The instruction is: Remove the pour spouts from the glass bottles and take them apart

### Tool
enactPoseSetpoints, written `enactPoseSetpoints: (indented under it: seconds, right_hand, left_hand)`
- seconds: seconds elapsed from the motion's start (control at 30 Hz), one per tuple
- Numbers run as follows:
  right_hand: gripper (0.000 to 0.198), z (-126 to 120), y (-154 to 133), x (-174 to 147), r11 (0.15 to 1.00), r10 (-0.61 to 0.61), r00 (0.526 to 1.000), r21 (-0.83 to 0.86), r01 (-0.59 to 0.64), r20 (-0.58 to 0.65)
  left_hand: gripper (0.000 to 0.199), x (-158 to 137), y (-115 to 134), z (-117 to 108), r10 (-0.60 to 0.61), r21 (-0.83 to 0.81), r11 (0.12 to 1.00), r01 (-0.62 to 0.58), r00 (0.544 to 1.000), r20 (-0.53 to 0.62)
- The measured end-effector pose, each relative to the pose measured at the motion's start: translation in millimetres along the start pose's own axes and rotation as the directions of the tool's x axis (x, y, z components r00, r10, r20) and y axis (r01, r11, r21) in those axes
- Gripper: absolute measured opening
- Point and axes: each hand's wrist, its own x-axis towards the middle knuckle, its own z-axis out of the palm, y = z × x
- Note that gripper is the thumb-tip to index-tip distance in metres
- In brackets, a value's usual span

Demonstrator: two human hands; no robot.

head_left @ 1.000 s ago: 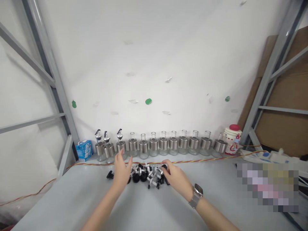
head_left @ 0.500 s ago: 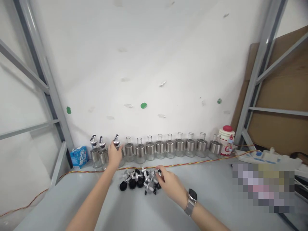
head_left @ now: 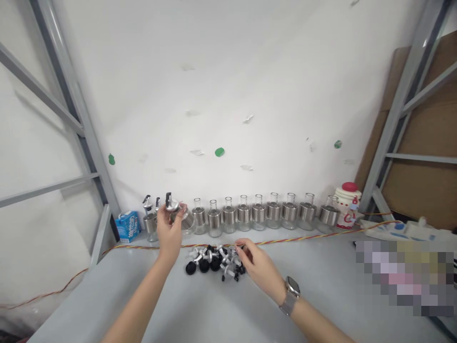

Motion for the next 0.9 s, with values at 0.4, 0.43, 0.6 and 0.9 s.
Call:
enactPoseSetpoints:
  seconds: [0.4, 0.43, 0.6, 0.9]
  right_hand:
    - [0.052, 26, -20, -18, 0.602, -0.168, 0.840, 0.729, -0.327, 0.516]
    - [0.050, 29, -21, -19, 0.598, -0.123, 0.856, 0.726, -0.340, 0.502]
    - [0.046, 24, -22, -13, 0.610, 0.004, 0.925, 0.732, -0.302, 0.379]
    - [0.035, -8, -24, -5, 0.877, -0.047, 0.979, 0.477, -0.054, 0.196]
  left_hand:
    - [0.042, -61, 29, 0, -0.454, -0.378, 0.670, 0.639, 0.756, 0.472]
    - [0.043, -66, 28, 2, -0.443, -0.381, 0.671, 0.636, 0.756, 0.482]
    - [0.061, -83, 29, 4, -0.330, -0.339, 0.677, 0.654, 0.681, 0.654]
    - [0.044, -72, 24, -8, -0.119, 0.214, 0.975, 0.066, 0.962, 0.244]
